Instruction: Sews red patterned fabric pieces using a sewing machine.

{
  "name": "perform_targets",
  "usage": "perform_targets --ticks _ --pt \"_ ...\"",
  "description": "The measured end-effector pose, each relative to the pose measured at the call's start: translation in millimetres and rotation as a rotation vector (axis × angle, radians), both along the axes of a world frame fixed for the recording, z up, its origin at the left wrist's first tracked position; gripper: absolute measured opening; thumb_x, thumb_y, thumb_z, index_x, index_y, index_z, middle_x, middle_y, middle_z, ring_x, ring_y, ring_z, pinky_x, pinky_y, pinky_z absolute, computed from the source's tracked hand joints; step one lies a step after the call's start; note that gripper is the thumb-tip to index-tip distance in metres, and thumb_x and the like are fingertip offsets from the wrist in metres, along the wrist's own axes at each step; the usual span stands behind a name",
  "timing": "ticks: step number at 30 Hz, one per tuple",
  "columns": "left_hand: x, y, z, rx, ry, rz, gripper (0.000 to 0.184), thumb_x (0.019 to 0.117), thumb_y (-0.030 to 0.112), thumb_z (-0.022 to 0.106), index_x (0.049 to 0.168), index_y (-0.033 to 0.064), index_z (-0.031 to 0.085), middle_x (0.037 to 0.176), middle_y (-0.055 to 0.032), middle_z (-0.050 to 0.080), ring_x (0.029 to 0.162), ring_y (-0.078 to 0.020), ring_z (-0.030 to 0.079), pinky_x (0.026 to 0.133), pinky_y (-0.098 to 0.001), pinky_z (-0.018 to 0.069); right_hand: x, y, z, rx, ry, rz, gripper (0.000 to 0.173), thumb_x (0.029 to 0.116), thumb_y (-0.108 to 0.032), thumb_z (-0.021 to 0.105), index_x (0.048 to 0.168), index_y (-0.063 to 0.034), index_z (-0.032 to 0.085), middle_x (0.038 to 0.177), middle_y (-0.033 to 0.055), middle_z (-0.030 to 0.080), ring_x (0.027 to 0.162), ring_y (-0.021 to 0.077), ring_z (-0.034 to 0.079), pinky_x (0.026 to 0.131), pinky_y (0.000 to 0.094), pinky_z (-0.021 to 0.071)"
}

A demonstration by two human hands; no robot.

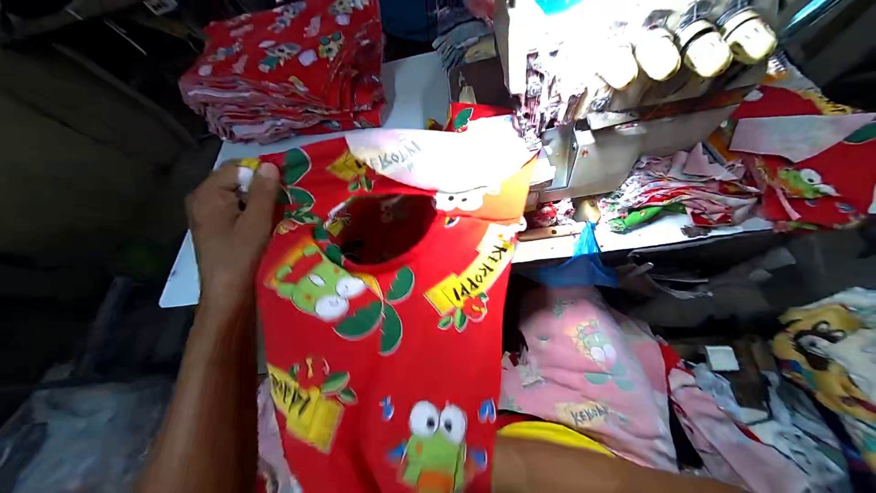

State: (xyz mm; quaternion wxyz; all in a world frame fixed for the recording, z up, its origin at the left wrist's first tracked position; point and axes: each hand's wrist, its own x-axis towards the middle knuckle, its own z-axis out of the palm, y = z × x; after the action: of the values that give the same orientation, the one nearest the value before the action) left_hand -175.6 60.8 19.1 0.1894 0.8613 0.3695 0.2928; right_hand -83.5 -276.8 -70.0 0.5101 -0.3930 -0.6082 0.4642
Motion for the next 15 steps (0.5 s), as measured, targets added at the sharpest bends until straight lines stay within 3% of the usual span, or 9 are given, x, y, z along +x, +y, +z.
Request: perform_targets --ticks 2,3,5,6,7,10,12,15 --pt "8 19 -14 0.025 0.170 -0.080 0.044 0.1067 0.029 0.051 0.114 -0.0136 0.059 0.098 -0.0276 0.064 0.085 -0.0300 0.063 0.081 -0.0512 0.0508 18 1 -70 -0.162 -0.485 -0.238 0.021 0.0993 -0.014 0.064 0.090 0.0032 0.072 0.085 0.0181 0.072 0.083 0.0303 0.073 0.075 0.0470 0.0602" --pt "14 22 -30 -0.024 0.249 -0.093 0.039 0.1057 0.023 0.055 0.119 -0.0131 0.059 0.104 -0.0317 0.065 0.092 -0.0413 0.066 0.085 -0.0610 0.0516 28 0 -97 -0.252 -0.709 -0.350 0.016 0.0944 -0.010 0.067 0.090 0.0048 0.072 0.088 0.0238 0.071 0.085 0.0397 0.072 0.073 0.0548 0.0596" --pt "25 23 -71 -0.104 0.355 -0.095 0.039 0.1028 0.012 0.060 0.136 -0.0065 0.055 0.125 -0.0307 0.063 0.116 -0.0471 0.062 0.100 -0.0646 0.0475 56 -1 -120 -0.436 -0.849 -0.452 0.026 0.0955 -0.006 0.063 0.119 0.0037 0.069 0.115 0.0267 0.068 0.107 0.0452 0.067 0.086 0.0595 0.0562" --pt "30 18 -88 -0.108 0.326 -0.084 0.043 0.1025 0.011 0.060 0.142 -0.0045 0.052 0.132 -0.0311 0.059 0.125 -0.0485 0.056 0.104 -0.0656 0.0433 73 -1 -114 -0.468 -0.816 -0.486 0.035 0.0985 -0.008 0.060 0.132 -0.0002 0.064 0.125 0.0233 0.066 0.113 0.0410 0.066 0.092 0.0560 0.0552" --pt "34 7 -99 -0.085 0.239 -0.062 0.045 0.1034 0.012 0.058 0.144 -0.0034 0.050 0.136 -0.0308 0.056 0.128 -0.0474 0.053 0.106 -0.0643 0.0418 89 1 -105 -0.420 -0.781 -0.566 0.035 0.1011 -0.011 0.058 0.134 -0.0022 0.064 0.126 0.0197 0.067 0.112 0.0352 0.068 0.095 0.0504 0.0561" --pt "50 -54 -111 0.018 -0.104 -0.074 0.045 0.1075 0.029 0.049 0.144 0.0028 0.046 0.143 -0.0177 0.053 0.128 -0.0260 0.056 0.102 -0.0431 0.0500 128 19 -76 -0.105 -0.626 -0.928 0.025 0.1021 -0.009 0.056 0.118 -0.0013 0.073 0.114 0.0133 0.072 0.104 0.0209 0.070 0.093 0.0363 0.0582" --pt "73 -92 -109 0.080 -0.296 -0.152 0.043 0.1041 0.028 0.058 0.136 -0.0005 0.051 0.138 -0.0154 0.054 0.126 -0.0207 0.055 0.102 -0.0371 0.0491 145 40 -58 -0.046 -0.429 -1.042 0.024 0.1030 -0.011 0.056 0.118 -0.0028 0.072 0.115 0.0101 0.071 0.103 0.0146 0.070 0.091 0.0329 0.0581" --pt "107 -122 -112 0.224 -0.383 -0.185 0.042 0.0934 0.021 0.073 0.126 0.0016 0.056 0.130 -0.0158 0.055 0.126 -0.0234 0.052 0.105 -0.0358 0.0450 151 68 -39 -0.089 0.036 -0.936 0.029 0.1038 -0.012 0.057 0.130 -0.0010 0.064 0.123 0.0080 0.068 0.105 0.0090 0.068 0.091 0.0278 0.0579"
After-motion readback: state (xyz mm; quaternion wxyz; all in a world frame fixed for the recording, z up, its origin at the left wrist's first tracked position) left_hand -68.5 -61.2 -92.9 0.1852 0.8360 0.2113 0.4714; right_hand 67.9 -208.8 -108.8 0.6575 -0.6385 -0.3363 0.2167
